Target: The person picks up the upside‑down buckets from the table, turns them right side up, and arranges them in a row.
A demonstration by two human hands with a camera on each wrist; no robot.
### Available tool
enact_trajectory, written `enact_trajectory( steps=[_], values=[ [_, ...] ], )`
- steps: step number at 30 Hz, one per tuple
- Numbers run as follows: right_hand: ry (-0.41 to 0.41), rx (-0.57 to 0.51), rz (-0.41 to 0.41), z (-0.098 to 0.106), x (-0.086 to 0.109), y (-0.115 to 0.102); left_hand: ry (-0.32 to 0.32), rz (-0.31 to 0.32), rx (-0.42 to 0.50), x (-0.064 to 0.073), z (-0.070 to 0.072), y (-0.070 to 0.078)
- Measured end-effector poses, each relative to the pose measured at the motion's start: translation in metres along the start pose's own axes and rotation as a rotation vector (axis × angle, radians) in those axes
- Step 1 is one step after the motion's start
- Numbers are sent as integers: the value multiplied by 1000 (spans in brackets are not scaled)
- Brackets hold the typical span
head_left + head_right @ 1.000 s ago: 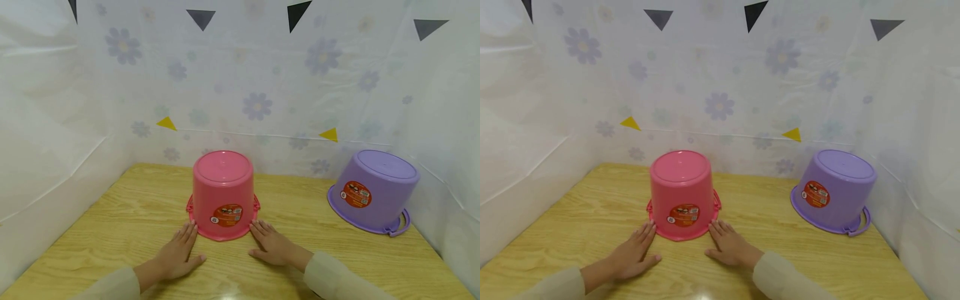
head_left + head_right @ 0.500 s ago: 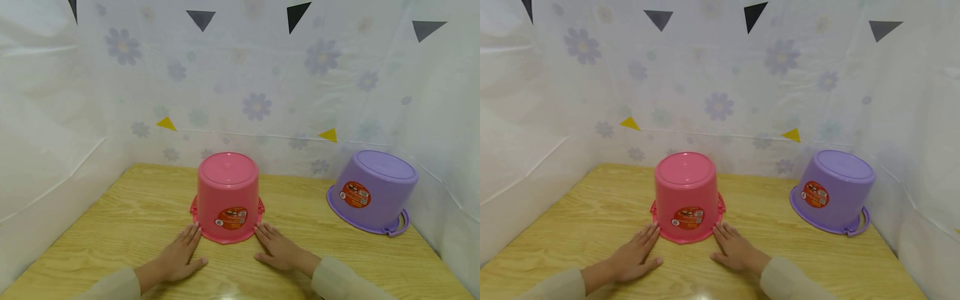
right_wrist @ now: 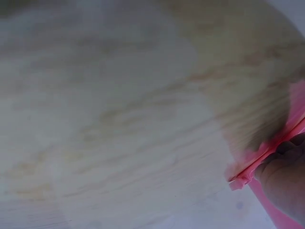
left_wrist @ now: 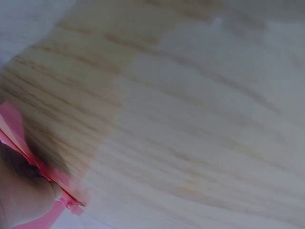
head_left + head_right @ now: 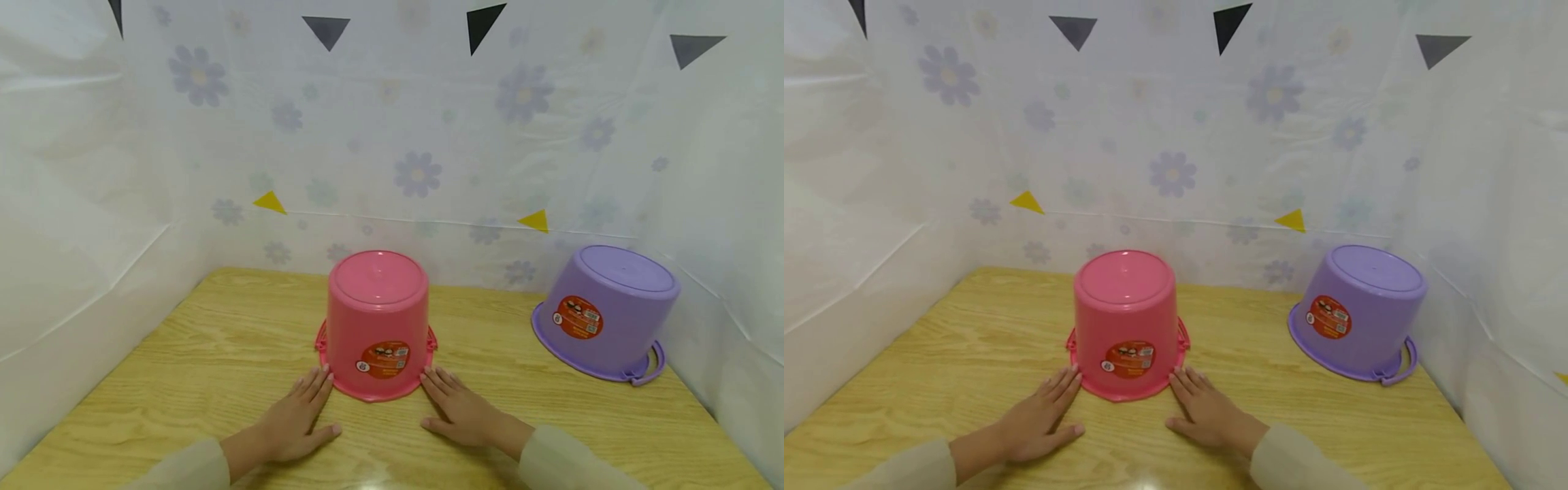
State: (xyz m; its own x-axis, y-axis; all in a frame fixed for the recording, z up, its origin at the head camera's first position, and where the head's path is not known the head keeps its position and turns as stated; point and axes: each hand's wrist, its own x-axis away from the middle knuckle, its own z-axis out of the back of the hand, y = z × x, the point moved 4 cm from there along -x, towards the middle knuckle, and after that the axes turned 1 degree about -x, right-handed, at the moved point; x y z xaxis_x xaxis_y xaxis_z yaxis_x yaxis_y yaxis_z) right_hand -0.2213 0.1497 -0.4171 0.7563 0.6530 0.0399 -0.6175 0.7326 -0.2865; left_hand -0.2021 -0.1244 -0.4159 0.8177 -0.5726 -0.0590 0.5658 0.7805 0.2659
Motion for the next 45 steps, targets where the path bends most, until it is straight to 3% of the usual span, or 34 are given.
enact_trajectory(
  steps=[22,32,38,45],
  values=[
    [30,18,16,-1,17,3,-35,-19,-13,1,-4,7],
    [50,-48,-14,11,13,10,56,-80,-58,-5,1,1],
    [123,-134,-51,23,-3,32,123,-44,20,-22,9,-14],
    [113,-203,-95,26,-16,51,83,26,177,-38,14,-28]
  ],
)
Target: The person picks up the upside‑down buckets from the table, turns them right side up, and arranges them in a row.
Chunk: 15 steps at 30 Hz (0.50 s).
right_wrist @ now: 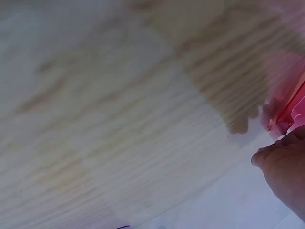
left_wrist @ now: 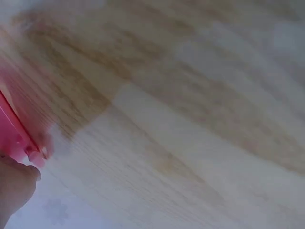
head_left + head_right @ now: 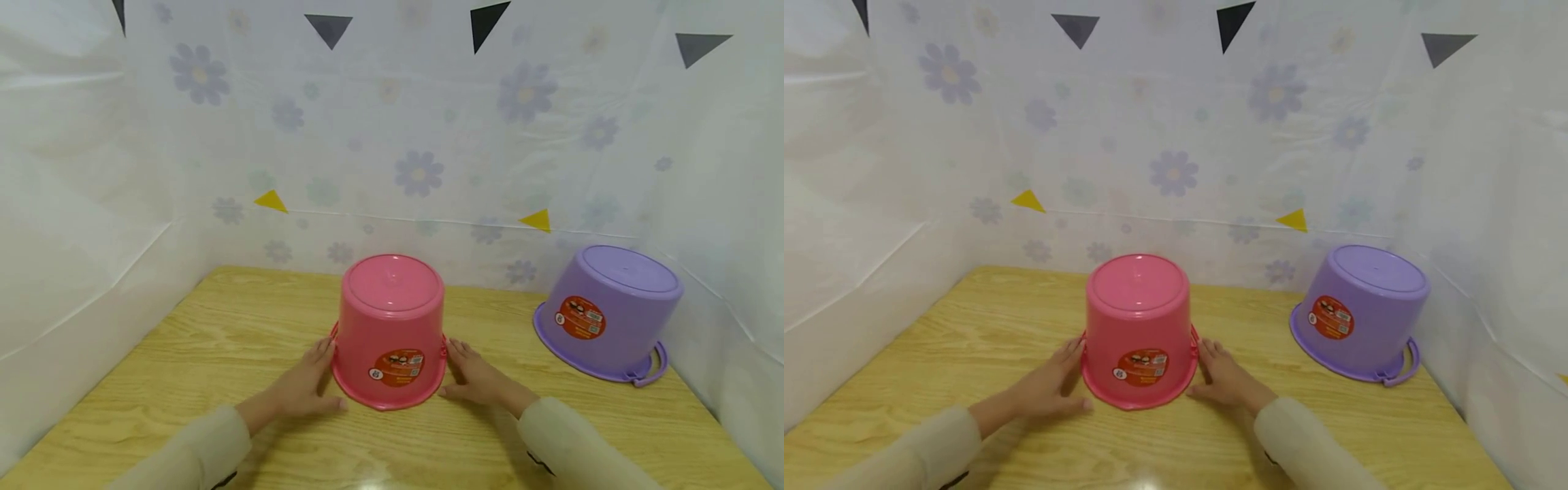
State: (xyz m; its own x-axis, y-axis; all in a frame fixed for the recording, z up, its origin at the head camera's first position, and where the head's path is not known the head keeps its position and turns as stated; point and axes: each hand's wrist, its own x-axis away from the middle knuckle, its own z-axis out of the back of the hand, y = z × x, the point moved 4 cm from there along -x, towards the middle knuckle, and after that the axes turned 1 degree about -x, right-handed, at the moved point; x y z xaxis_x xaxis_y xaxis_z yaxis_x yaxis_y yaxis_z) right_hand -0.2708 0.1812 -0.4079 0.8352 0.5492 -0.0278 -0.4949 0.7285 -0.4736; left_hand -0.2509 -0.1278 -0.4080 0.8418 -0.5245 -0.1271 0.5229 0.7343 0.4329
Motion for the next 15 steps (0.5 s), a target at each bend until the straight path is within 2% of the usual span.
enact_trajectory(
  steps=[4,9,11,15],
  values=[
    [-10,-20,-23,1,-7,6,-22,58,74,-7,-1,-8],
    [-21,-67,-31,2,-14,10,-10,45,154,-14,-1,-13],
    [-20,-81,0,3,-16,10,-7,42,170,-16,-1,-14],
    [-19,-141,112,4,-22,7,-13,67,184,-19,-1,-15]
  ],
)
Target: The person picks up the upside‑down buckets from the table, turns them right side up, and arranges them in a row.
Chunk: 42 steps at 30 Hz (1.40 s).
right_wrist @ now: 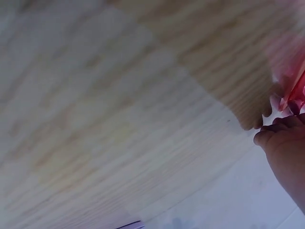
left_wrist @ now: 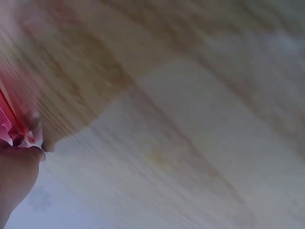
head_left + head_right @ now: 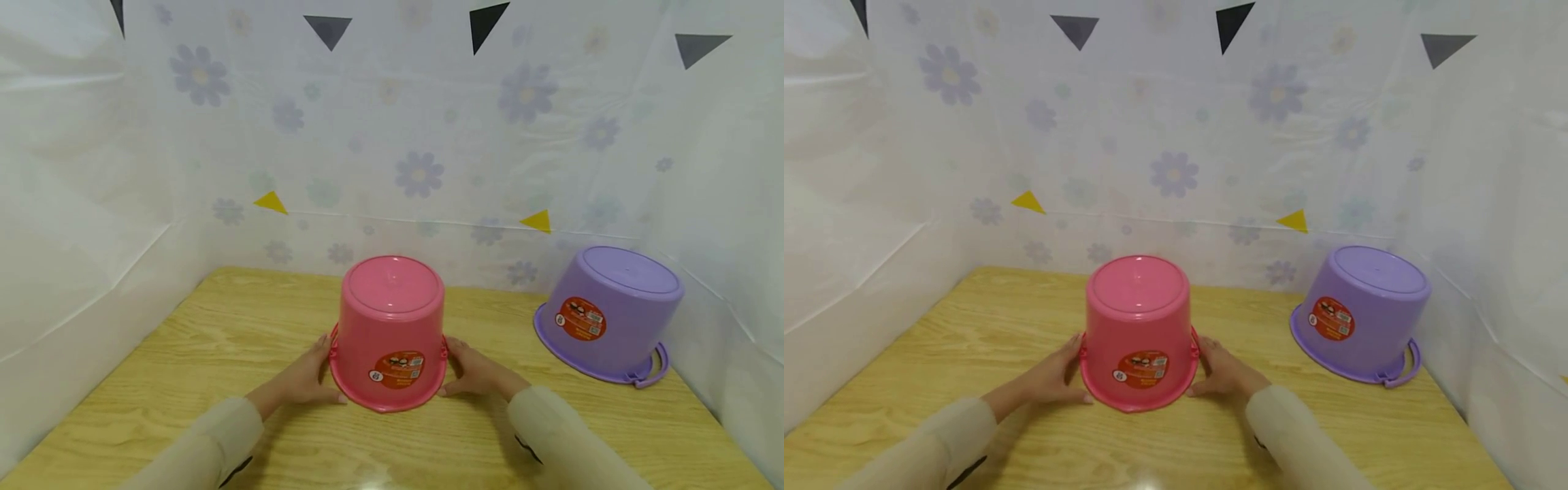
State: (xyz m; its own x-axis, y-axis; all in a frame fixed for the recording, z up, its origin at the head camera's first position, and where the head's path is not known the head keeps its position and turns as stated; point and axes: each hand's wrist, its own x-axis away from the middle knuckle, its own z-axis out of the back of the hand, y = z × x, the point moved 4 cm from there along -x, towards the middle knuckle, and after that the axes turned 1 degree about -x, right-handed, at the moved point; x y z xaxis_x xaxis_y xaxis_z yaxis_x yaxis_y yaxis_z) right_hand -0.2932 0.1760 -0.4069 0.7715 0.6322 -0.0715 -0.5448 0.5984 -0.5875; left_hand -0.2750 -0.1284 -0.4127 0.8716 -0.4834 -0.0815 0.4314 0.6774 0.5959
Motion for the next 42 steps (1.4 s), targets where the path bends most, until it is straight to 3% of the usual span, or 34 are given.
enact_trajectory(
  steps=[3,9,12,15,20,26,34,42],
  values=[
    [-9,-37,34,-1,-3,0,3,-12,-10,-4,0,0],
    [-26,-38,-9,-1,-3,1,50,-105,26,-10,0,3],
    [-24,-13,-23,-2,-3,1,69,-131,1,-11,0,3],
    [-15,6,-34,-3,-2,1,58,-112,-5,-12,-1,3],
    [10,32,-45,-3,-2,0,25,-28,-5,-14,-3,3],
    [33,49,-49,-3,1,-3,34,-78,-14,-11,-5,2],
    [43,65,-40,0,9,-8,37,-56,-37,-7,-2,6],
    [50,-16,-79,10,19,-15,58,-183,-1,-4,11,18]
  ],
)
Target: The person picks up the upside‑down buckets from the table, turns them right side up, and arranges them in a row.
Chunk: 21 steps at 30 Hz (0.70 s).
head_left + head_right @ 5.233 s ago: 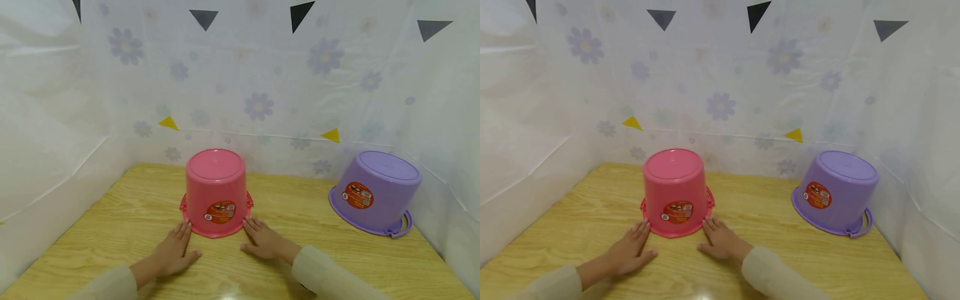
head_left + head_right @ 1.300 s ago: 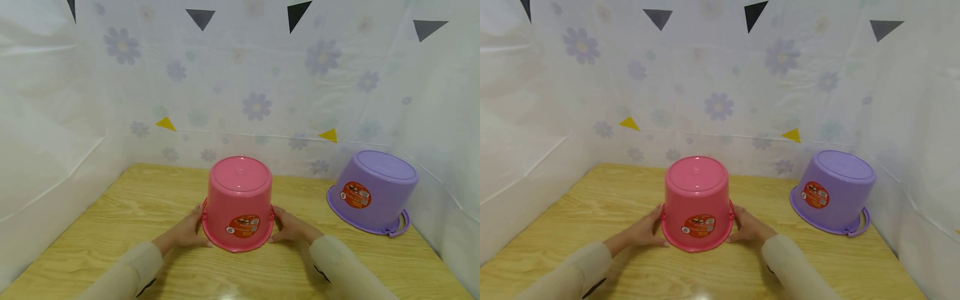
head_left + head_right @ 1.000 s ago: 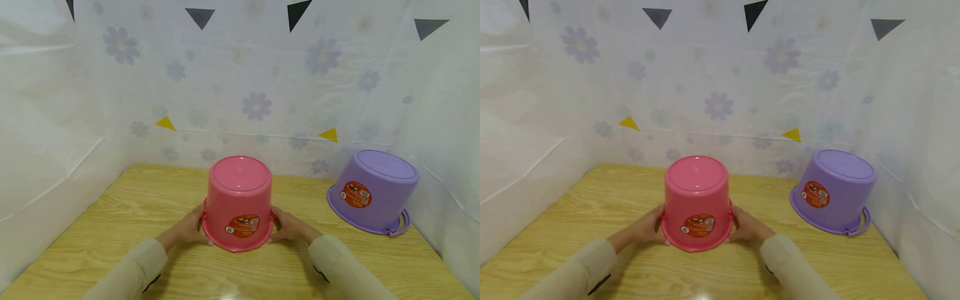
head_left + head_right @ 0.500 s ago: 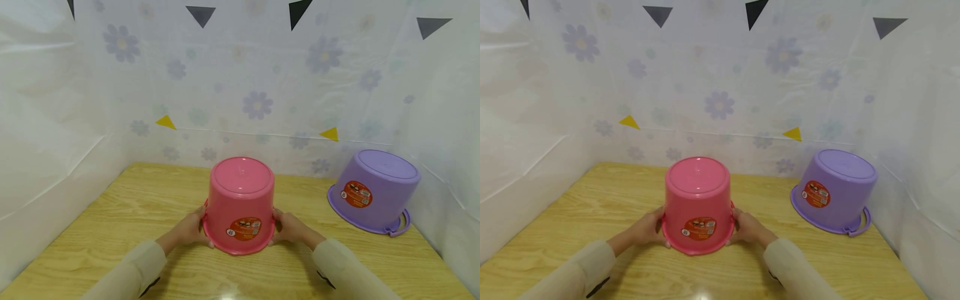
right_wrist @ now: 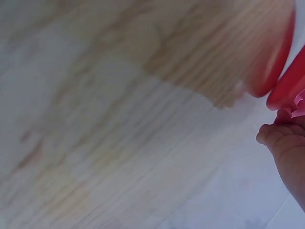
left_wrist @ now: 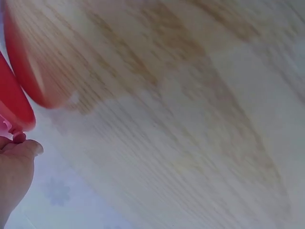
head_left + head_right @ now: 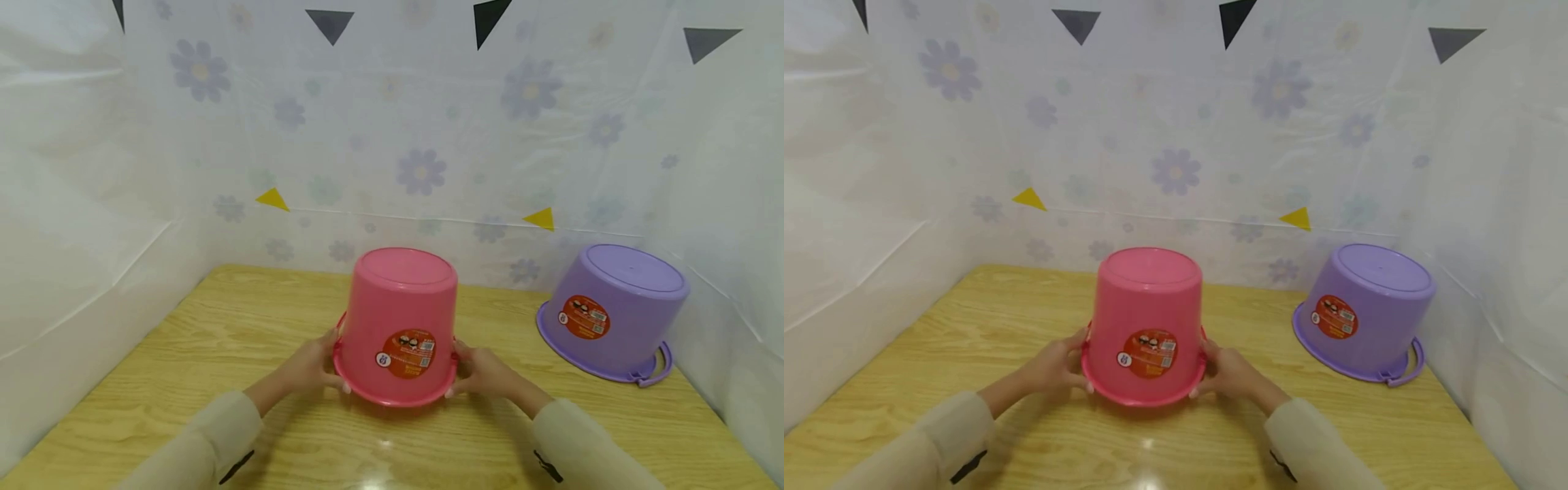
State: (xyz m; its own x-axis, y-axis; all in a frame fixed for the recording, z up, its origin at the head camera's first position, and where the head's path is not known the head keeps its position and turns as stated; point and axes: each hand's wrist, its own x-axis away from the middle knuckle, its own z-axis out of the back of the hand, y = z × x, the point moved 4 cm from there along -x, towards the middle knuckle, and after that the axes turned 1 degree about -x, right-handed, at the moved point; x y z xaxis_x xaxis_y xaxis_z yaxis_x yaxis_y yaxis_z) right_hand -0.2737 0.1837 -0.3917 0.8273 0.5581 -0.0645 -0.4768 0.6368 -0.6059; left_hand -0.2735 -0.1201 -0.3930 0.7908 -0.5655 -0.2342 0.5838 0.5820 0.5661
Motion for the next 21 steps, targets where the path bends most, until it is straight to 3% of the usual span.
enact_trajectory(
  steps=[6,9,14,21],
  values=[
    [44,-40,-24,12,5,-4,21,57,99,0,7,2],
    [78,-60,5,18,6,-6,79,75,118,-1,11,4],
    [141,-72,66,26,5,-12,206,37,95,-6,19,12],
    [255,-179,57,26,4,-22,322,198,267,-11,25,16]
  ],
)
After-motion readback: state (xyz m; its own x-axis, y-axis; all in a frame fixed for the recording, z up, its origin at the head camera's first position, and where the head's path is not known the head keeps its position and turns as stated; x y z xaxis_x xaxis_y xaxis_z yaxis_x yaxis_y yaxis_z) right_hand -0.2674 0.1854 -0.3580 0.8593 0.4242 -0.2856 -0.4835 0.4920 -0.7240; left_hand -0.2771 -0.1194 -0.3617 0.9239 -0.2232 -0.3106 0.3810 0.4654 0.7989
